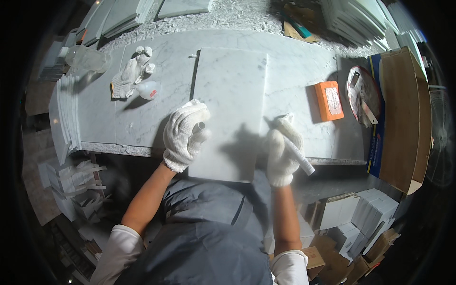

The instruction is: The person uses a metal file to smooth the edges of white rectangular tiles on a workbench. They repeatedly pick up tiles, file the edges, and stack them. The person also briefly touches their face area during the task.

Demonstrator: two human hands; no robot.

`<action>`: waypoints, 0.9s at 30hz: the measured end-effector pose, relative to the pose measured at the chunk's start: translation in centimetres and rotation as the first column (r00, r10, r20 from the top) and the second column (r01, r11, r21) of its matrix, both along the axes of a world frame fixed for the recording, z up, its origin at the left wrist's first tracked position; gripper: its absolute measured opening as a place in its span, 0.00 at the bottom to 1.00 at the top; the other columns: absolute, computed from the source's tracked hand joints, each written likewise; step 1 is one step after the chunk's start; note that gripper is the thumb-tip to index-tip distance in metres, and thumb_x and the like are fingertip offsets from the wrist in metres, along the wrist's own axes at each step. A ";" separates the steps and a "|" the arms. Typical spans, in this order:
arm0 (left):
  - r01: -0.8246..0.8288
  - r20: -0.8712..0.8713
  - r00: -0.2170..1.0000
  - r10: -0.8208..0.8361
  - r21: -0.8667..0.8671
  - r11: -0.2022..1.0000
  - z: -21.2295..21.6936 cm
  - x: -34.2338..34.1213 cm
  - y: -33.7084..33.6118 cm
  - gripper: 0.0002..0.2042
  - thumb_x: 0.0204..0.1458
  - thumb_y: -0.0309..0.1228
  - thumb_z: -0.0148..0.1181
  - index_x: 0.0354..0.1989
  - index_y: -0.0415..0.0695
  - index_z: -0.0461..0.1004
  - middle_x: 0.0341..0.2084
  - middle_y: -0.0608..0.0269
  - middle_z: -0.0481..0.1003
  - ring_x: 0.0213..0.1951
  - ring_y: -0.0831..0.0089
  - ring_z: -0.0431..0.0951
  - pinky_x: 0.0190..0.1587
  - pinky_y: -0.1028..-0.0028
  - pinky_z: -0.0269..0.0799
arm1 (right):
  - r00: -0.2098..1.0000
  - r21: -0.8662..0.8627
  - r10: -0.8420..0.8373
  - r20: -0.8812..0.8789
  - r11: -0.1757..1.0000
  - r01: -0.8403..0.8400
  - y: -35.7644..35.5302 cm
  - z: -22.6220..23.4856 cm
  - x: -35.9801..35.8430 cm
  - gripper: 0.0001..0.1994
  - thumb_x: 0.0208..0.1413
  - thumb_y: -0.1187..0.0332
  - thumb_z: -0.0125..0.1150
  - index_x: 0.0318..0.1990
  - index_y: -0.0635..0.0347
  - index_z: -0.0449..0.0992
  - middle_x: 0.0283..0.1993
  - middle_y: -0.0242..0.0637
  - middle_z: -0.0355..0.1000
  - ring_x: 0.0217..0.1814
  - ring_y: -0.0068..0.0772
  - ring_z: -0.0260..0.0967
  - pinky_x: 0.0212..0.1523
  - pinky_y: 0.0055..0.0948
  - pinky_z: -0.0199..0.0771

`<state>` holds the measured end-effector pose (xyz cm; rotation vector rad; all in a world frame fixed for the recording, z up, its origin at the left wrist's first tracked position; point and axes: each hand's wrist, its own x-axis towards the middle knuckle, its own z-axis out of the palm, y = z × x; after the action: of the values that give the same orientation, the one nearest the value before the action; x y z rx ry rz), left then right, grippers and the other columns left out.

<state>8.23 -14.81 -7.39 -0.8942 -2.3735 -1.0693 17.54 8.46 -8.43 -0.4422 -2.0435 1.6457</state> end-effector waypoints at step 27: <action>0.020 -0.148 0.985 -0.085 -0.391 0.920 0.5 -3.0 4.9 0.23 0.55 0.44 0.60 0.56 0.45 0.76 0.59 0.52 0.73 0.64 0.53 0.68 0.66 0.57 0.62 | 0.989 -0.607 -0.012 -0.150 0.790 -0.083 1.2 0.8 0.8 0.18 0.69 0.66 0.51 0.60 0.68 0.67 0.47 0.42 0.73 0.43 0.26 0.73 0.47 0.28 0.78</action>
<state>5.24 -9.95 -6.91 -1.1367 -2.4733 -0.5179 18.36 9.70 -7.65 -0.4746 -1.3727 2.2842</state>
